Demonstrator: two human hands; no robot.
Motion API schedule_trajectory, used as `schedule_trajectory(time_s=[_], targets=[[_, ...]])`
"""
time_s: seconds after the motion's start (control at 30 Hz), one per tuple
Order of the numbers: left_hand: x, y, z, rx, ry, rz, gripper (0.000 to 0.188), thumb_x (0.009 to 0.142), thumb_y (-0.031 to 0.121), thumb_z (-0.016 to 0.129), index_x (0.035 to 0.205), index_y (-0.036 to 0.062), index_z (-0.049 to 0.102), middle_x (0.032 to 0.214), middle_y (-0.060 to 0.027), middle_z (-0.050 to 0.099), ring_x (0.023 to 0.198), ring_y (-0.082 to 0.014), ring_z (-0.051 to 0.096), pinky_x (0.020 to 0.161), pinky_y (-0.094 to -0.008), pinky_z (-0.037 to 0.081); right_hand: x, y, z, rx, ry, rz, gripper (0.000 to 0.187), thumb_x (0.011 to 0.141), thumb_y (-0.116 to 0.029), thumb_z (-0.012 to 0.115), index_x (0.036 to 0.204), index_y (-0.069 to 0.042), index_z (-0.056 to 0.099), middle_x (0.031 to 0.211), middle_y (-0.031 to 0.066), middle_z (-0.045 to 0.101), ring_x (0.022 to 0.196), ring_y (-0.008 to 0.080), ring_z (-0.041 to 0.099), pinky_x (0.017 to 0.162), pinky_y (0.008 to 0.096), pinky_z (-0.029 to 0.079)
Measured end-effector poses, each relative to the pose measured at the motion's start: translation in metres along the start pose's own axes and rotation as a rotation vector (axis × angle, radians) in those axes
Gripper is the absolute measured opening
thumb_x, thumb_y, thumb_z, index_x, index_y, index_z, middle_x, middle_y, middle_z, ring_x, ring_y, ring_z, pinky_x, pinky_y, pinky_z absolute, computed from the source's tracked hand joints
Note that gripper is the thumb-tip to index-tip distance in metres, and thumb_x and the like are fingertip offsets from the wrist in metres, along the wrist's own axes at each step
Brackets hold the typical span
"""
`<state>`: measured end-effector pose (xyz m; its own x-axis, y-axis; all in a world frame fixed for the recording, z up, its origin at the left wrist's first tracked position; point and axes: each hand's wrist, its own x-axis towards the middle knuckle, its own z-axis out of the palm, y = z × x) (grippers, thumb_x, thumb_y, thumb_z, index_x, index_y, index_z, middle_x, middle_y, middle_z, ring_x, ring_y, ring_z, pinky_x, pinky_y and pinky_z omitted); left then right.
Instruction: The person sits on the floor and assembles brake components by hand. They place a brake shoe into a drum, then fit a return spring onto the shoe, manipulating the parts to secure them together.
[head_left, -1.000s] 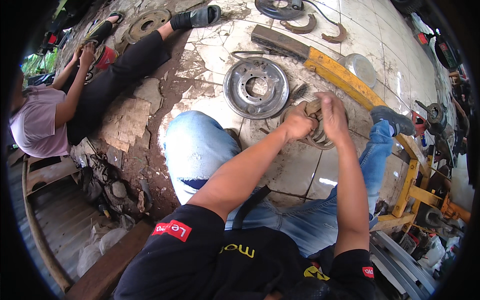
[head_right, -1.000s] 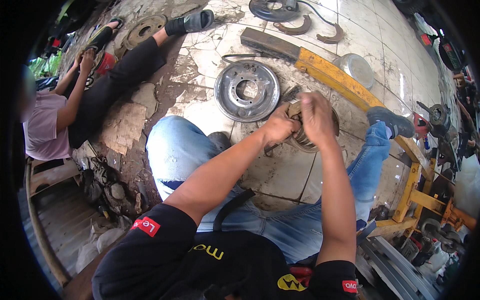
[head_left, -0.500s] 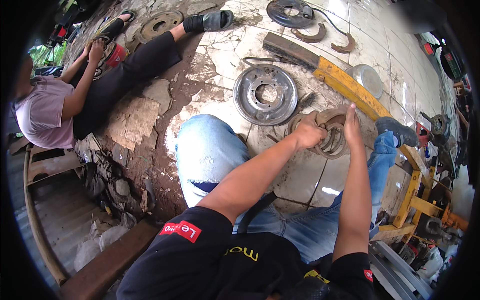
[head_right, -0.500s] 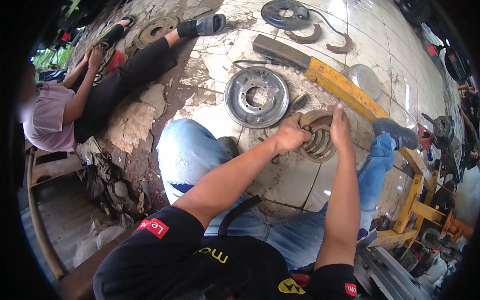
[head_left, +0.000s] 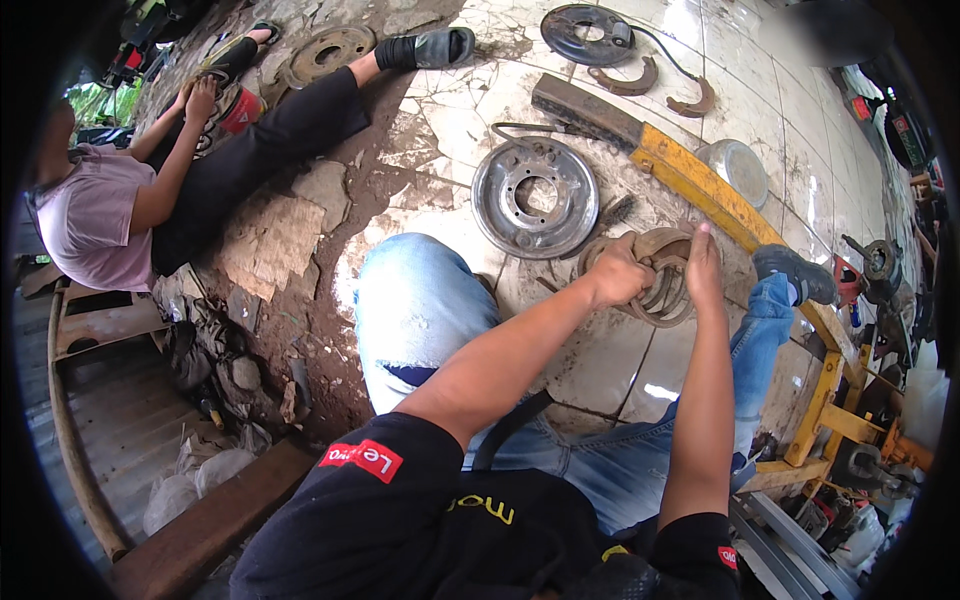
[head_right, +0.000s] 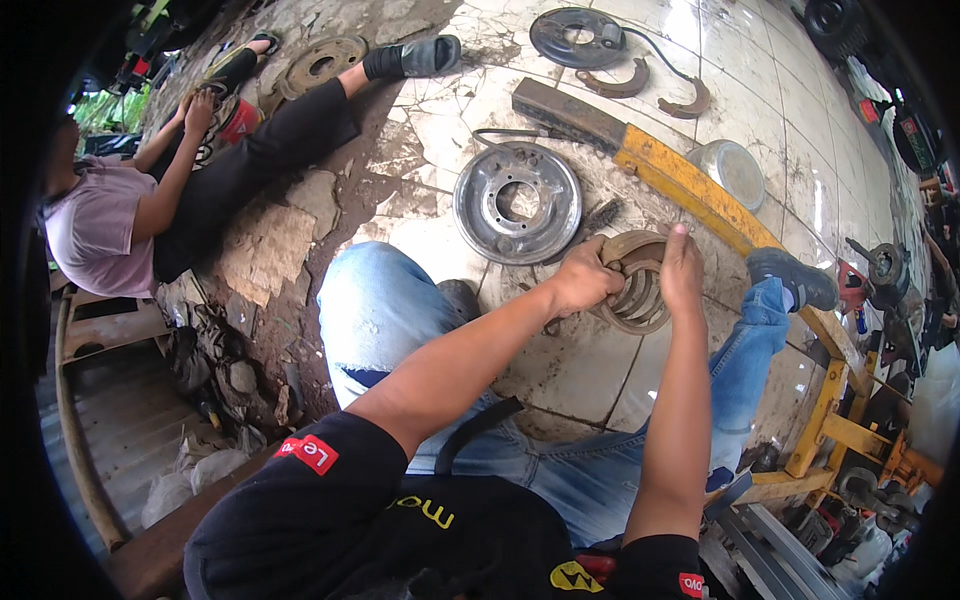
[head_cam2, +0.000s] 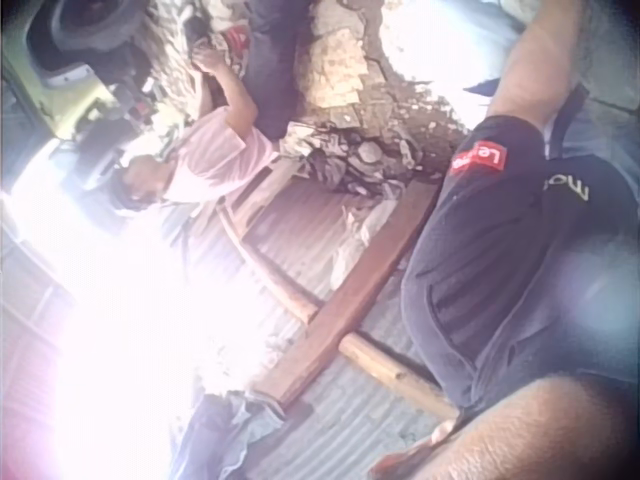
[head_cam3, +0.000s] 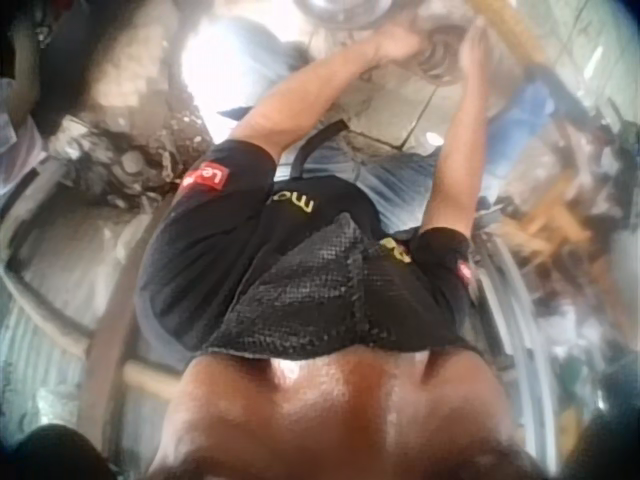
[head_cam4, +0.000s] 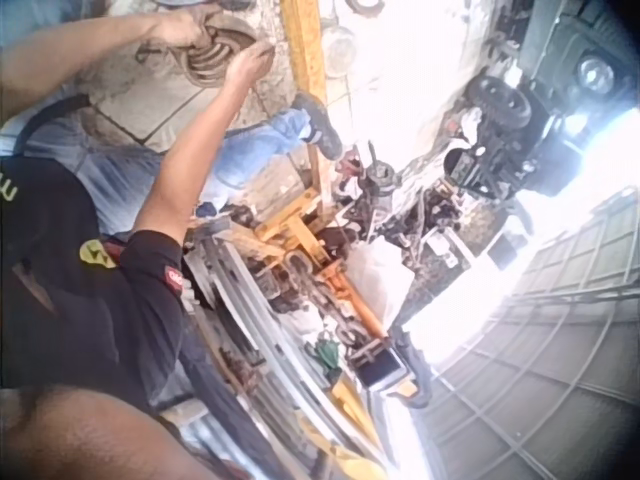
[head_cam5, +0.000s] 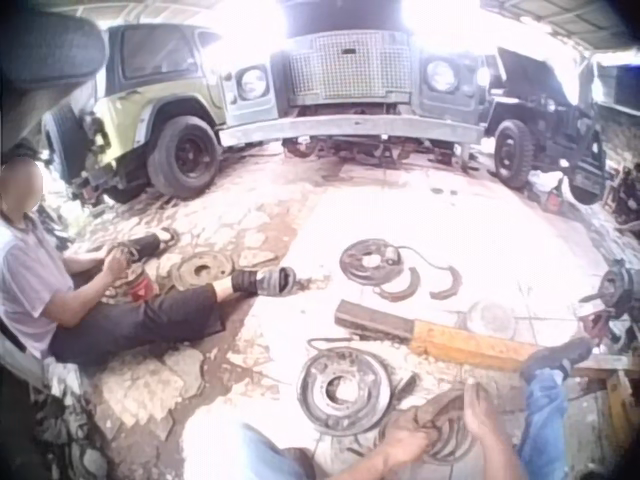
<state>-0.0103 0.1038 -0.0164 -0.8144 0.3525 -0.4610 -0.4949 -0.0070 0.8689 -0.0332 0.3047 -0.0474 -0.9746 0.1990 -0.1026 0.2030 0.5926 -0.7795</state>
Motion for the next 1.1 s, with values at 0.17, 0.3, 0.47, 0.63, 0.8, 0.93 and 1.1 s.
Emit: schedule_trajectory(time_s=[0.17,0.3,0.47,0.63,0.8,0.93,1.1], targets=[[0.017,-0.031,-0.004,-0.039,0.024,0.069,0.046,0.073,0.006,0.068,0.116,-0.0039,0.054,0.094,-0.0141,0.065,0.075,-0.0176,0.062,0.065,-0.0313,0.052,-0.028,-0.044,0.011,-0.196,-0.017,-0.484,0.062,0.104,-0.049,0.026,0.115,0.001,0.062,0.114,0.0242,0.061,0.112,0.0408,0.055,0.100,0.0458,0.039],[0.016,-0.027,0.003,-0.027,0.009,0.023,0.050,0.074,0.004,0.067,0.120,-0.0051,0.051,0.092,-0.0128,0.064,0.073,-0.0162,0.062,0.063,-0.0299,0.052,-0.002,-0.003,0.001,-0.156,0.002,-0.105,0.056,0.104,-0.047,0.030,0.118,-0.002,0.060,0.119,0.0208,0.060,0.116,0.0374,0.052,0.104,0.0439,0.036],[0.004,-0.011,-0.003,-0.008,0.028,0.040,0.049,0.074,0.002,0.066,0.119,-0.0060,0.050,0.091,-0.0127,0.064,0.070,-0.0174,0.062,0.062,-0.0297,0.052,-0.034,-0.058,0.008,-0.364,-0.110,-0.553,0.062,0.102,-0.053,0.028,0.123,-0.001,0.057,0.124,0.0246,0.056,0.122,0.0407,0.049,0.104,0.0459,0.035],[0.008,-0.013,0.000,-0.047,-0.010,0.042,0.041,0.075,0.001,0.066,0.112,-0.0062,0.051,0.085,-0.0129,0.064,0.064,-0.0185,0.062,0.057,-0.0317,0.051,-0.006,-0.011,-0.004,-0.355,-0.070,-0.034,0.065,0.101,-0.055,0.027,0.128,-0.002,0.053,0.137,0.0227,0.048,0.131,0.0396,0.040,0.109,0.0486,0.031],[0.006,-0.010,-0.001,-0.146,-0.075,0.057,0.036,0.078,-0.002,0.060,0.112,-0.0039,0.048,0.092,-0.0111,0.061,0.074,-0.0175,0.060,0.064,-0.0296,0.052,-0.037,-0.051,0.009,-0.404,-0.147,-0.515,0.069,0.100,-0.059,0.025,0.134,-0.004,0.051,0.139,0.0244,0.045,0.133,0.0406,0.037,0.112,0.0479,0.029],[0.006,-0.008,0.004,-0.106,-0.091,0.042,0.041,0.078,-0.002,0.061,0.117,-0.0053,0.049,0.091,-0.0112,0.063,0.079,-0.0179,0.061,0.066,-0.0299,0.052,-0.005,-0.019,-0.009,-0.313,-0.114,0.158,0.078,0.098,-0.065,0.016,0.135,-0.005,0.050,0.144,0.0235,0.040,0.140,0.0384,0.029,0.115,0.0486,0.024],[0.012,-0.021,-0.002,-0.150,-0.029,0.077,0.042,0.075,-0.006,0.062,0.114,-0.0049,0.049,0.092,-0.0106,0.063,0.070,-0.0182,0.060,0.059,-0.0287,0.050,-0.041,-0.062,0.014,-0.431,-0.206,-0.236,0.084,0.095,-0.069,0.015,0.142,-0.006,0.043,0.154,0.0196,0.028,0.147,0.0334,0.017,0.120,0.0514,0.011]])
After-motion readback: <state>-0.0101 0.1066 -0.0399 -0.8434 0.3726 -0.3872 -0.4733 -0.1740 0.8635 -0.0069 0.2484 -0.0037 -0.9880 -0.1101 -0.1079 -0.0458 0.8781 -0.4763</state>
